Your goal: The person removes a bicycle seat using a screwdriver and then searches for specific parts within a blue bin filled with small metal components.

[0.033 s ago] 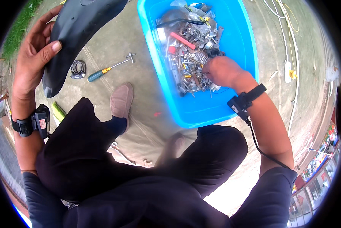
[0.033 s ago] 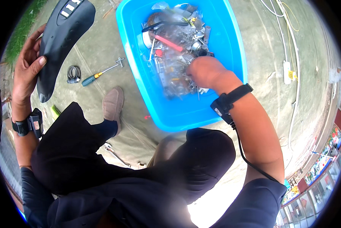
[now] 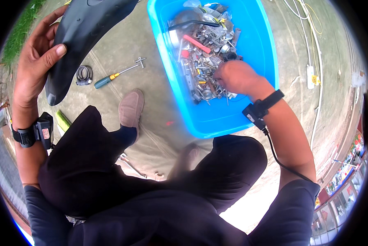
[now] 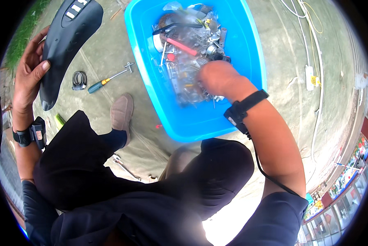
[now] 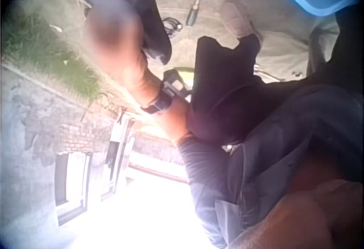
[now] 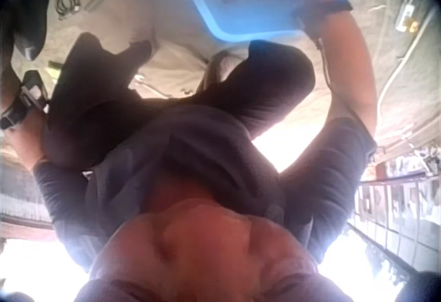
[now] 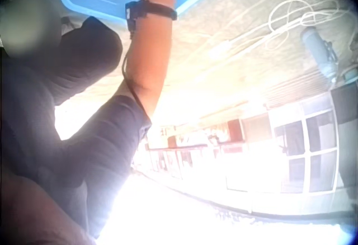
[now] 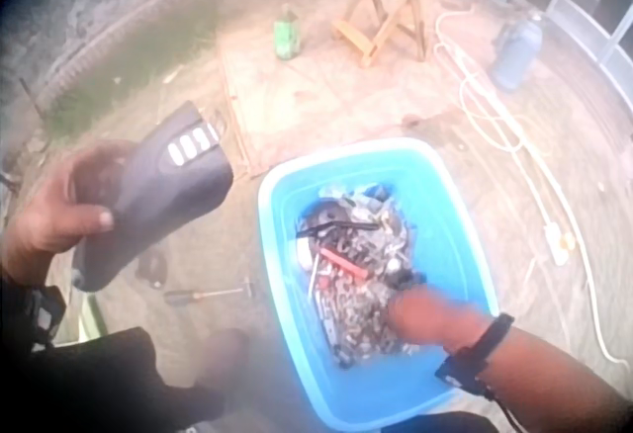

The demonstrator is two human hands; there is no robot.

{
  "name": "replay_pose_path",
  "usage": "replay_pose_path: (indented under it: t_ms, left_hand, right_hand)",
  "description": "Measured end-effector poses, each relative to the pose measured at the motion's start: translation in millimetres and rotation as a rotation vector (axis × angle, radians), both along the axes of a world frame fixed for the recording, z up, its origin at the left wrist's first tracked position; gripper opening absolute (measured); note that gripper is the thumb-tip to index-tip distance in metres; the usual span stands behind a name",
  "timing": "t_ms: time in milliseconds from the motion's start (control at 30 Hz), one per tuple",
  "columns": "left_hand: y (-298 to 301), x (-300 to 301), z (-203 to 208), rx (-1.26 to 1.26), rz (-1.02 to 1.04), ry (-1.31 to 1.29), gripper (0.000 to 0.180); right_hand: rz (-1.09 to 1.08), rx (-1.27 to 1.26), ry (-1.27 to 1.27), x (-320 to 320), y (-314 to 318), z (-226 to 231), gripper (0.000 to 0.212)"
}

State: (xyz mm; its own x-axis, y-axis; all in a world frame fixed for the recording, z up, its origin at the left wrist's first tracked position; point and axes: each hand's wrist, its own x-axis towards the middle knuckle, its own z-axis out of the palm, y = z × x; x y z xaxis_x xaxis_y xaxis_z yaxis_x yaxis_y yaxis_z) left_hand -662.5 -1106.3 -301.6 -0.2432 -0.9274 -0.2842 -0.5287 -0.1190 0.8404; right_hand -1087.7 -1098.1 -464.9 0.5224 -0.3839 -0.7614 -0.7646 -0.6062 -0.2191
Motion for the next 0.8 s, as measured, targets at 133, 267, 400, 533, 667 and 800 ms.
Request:
replay_pose_path:
  t_ms: [133, 267, 400, 533, 667, 800]
  left_hand:
    - [0, -7, 2, -0.069, -0.034, -0.031, 0.092]
    - [-3, -18, 6, -0.013, -0.076, -0.024, 0.092]
    - [-1, -17, 4, 0.010, -0.072, -0.022, 0.092]
    - [0, -17, 2, 0.000, -0.077, -0.023, 0.091]
    - [0, -15, 0, 0.017, -0.072, 0.012, 0.091]
    - [-1, -12, 0, 0.008, -0.074, -0.021, 0.092]
  right_hand:
    - [-0.064, 0.016, -0.060, 22, 13, -41, 0.033]
    - [-0.170, 0.064, -0.119, 21, 21, -68, 0.040]
    - [-0.230, 0.115, -0.134, 24, 20, -53, 0.037]
    - [-0.204, 0.234, 0.005, 18, 14, -52, 0.033]
    - [-0.161, 0.299, 0.127, 11, 13, -56, 0.029]
    - [-0.198, 0.263, 0.089, 13, 9, -51, 0.033]
